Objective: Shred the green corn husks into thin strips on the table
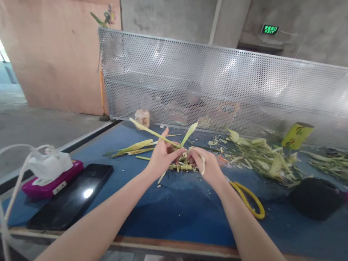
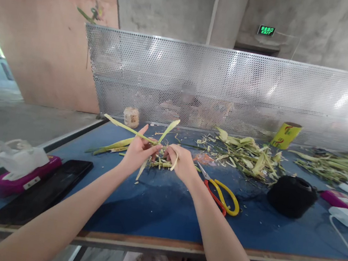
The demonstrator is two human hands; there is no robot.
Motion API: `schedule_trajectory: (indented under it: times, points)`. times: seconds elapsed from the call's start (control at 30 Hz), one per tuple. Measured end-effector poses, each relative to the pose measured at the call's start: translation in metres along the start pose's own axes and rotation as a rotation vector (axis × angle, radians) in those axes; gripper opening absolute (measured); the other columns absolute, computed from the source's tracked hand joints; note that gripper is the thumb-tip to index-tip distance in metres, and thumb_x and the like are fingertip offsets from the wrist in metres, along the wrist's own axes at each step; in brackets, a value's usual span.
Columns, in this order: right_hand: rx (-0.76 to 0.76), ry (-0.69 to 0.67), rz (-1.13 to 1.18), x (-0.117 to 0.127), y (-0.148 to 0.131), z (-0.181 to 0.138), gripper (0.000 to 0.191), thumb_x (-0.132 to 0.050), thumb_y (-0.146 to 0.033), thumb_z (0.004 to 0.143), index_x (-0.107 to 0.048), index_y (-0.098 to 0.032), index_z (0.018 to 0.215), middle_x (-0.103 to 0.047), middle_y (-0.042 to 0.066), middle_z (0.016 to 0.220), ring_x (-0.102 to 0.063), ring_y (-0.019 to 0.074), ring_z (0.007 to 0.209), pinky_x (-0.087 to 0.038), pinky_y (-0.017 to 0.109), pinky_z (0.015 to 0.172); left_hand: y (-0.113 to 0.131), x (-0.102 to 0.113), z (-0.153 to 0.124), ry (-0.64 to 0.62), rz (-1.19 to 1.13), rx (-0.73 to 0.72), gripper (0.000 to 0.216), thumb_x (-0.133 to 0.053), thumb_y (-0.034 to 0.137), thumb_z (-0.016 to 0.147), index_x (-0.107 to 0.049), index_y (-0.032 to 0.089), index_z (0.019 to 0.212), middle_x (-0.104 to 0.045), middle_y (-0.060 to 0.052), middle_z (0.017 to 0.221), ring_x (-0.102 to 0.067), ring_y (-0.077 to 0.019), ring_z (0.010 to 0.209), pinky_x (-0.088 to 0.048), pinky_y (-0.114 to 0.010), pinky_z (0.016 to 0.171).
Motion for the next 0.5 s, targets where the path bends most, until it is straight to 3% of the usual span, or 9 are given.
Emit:
schedule_trajectory:
  times: [0.17, 0.27, 0.3, 0.37, 0.43, 0.5]
  points:
    - [-0.019, -0.033, 0.094, 0.003, 0.005, 0.0, 0.03, -0.035, -0.034, 0.082, -0.054, -0.018, 0.066, -0.05, 0.0, 0.058, -0.048, 0.012, 0.057, -0.037, 0.024, 0.057, 0.0, 0.01, 0.005, 0.045, -0.139, 0.005, 0.098, -0.063, 0.019, 0.065, 0.007, 0.019, 0.133, -0.053, 0.006, 0.056, -0.043, -0.0051, 0.039, -0.036, -0.019, 0.039]
    - [-0.016, -0.208, 0.098, -0.006, 0.012, 0.001, 0.015, -0.048, -0.025, 0.075, -0.059, -0.018, 0.082, -0.058, 0.002, 0.074, -0.052, 0.0126, 0.066, -0.04, 0.025, 0.063, -0.001, 0.011, 0.005, 0.038, -0.193, 0.033, 0.097, -0.064, 0.019, 0.065, 0.006, 0.019, 0.133, -0.052, 0.006, 0.055, -0.041, -0.0044, 0.038, -0.033, -0.018, 0.038]
    - [-0.044, -0.261, 0.12, -0.008, 0.017, 0.001, 0.021, -0.051, -0.021, 0.071, -0.057, -0.018, 0.091, -0.059, 0.003, 0.081, -0.053, 0.0126, 0.068, -0.041, 0.025, 0.064, -0.002, 0.01, 0.004, 0.033, -0.213, 0.047, 0.097, -0.064, 0.018, 0.065, 0.006, 0.019, 0.133, -0.053, 0.006, 0.055, -0.042, -0.0046, 0.039, -0.033, -0.018, 0.038]
    - [-0.137, -0.169, 0.128, 0.001, 0.027, 0.004, 0.028, -0.05, -0.018, 0.07, -0.056, -0.018, 0.097, -0.06, 0.004, 0.088, -0.054, 0.0135, 0.073, -0.042, 0.027, 0.067, -0.005, 0.005, 0.002, 0.0, -0.248, 0.085, 0.098, -0.065, 0.016, 0.063, 0.004, 0.021, 0.133, -0.054, 0.005, 0.06, -0.045, -0.0053, 0.043, -0.033, -0.018, 0.038]
    - [-0.181, -0.063, 0.137, 0.008, 0.03, 0.006, 0.022, -0.046, -0.022, 0.074, -0.059, -0.017, 0.091, -0.061, 0.005, 0.088, -0.055, 0.0151, 0.081, -0.041, 0.029, 0.073, -0.01, -0.004, -0.001, -0.065, -0.258, 0.129, 0.1, -0.066, 0.016, 0.061, 0.003, 0.022, 0.133, -0.057, 0.002, 0.067, -0.046, -0.0052, 0.045, -0.033, -0.017, 0.037]
    - [-0.163, -0.068, 0.227, 0.004, 0.024, 0.007, 0.025, -0.044, -0.031, 0.077, -0.061, -0.018, 0.091, -0.063, 0.005, 0.086, -0.055, 0.0162, 0.083, -0.041, 0.03, 0.075, -0.015, -0.013, -0.004, -0.132, -0.244, 0.166, 0.097, -0.066, 0.02, 0.063, 0.001, 0.021, 0.133, -0.057, 0.002, 0.068, -0.045, -0.0046, 0.043, -0.034, -0.018, 0.037]
Point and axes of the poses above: each hand's wrist, its own z-axis towards the middle knuckle, its own x-axis out of the back of the hand, y = z × x, the point moved 8 cm from there along z, towards the middle knuckle
